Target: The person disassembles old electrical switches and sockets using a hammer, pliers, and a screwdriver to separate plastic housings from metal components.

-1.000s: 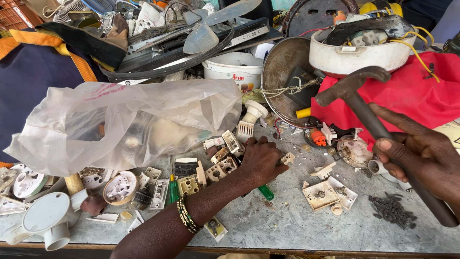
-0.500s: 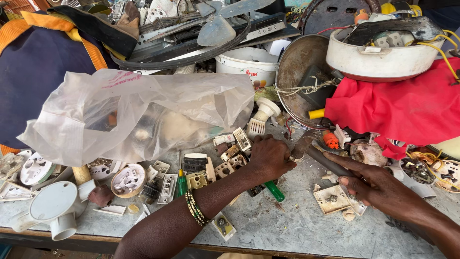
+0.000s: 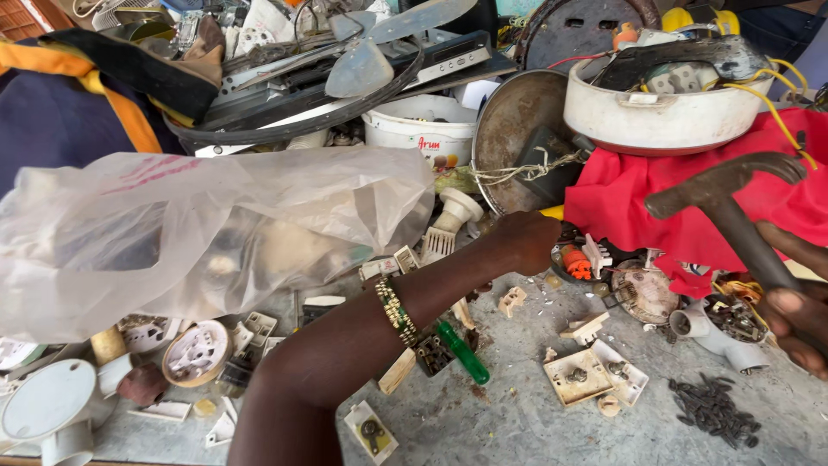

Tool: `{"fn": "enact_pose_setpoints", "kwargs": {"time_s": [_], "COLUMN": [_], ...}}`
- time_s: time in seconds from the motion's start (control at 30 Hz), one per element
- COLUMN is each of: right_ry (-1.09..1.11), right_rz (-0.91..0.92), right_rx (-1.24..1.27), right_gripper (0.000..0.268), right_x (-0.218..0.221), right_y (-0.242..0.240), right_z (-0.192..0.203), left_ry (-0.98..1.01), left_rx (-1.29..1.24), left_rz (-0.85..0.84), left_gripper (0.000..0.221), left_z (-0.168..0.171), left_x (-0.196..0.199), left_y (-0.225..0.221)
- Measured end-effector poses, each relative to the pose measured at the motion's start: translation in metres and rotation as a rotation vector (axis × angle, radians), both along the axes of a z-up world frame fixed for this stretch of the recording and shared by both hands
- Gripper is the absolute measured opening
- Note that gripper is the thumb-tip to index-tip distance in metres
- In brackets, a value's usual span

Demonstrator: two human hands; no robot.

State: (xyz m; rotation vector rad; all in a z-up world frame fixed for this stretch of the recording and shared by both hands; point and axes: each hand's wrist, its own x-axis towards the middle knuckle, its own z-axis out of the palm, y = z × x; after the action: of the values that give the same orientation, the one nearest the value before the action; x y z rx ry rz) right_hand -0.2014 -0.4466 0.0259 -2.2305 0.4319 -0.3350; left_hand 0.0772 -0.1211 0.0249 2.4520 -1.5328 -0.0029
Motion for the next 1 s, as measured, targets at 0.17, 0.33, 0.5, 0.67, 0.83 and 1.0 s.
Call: {"fn": "enact_pose_setpoints", "kwargs": {"time_s": [0.17, 0.33, 0.5, 0.67, 0.83, 1.0], "right_ry": [0.104, 0.128, 0.122, 0.117, 0.103, 0.094], "right_rz": [-0.049, -0.067, -0.073, -0.064, -0.003, -0.183], "right_rx": [0.167, 0.296, 0.341, 0.378, 0.450, 0.245], "right_gripper": [0.079, 0.082, 0.086, 0.090, 0.094, 0.096], "right_x": [-0.021, -0.036, -0.045, -0.046, -0.049, -0.059], "right_y": [-0.107, -0.144, -0.148, -0.145, -0.130, -0.116], "right_z": [-0.071, -0.106, -0.116, -0.122, -0.126, -0.122], "left_ry": [-0.065, -0.254, -0.260, -0.150, -0.118, -0.178], "left_rx": [0.050, -0.105, -0.080, -0.032, -0.102, -0.207], "left_rz": [-0.026, -0.083, -0.087, -0.104, -0.184, -0.129], "left_gripper": [0.014, 0.010, 0.009, 0.032, 0.032, 0.035], "left_z": [-0.025, -0.036, -0.030, -0.032, -0.024, 0.005], "left_x": [0.007, 0.012, 0.016, 0.010, -0.010, 0.005], "left_y": [-0.028, -0.031, -0.033, -0.034, -0.036, -0.037]}}
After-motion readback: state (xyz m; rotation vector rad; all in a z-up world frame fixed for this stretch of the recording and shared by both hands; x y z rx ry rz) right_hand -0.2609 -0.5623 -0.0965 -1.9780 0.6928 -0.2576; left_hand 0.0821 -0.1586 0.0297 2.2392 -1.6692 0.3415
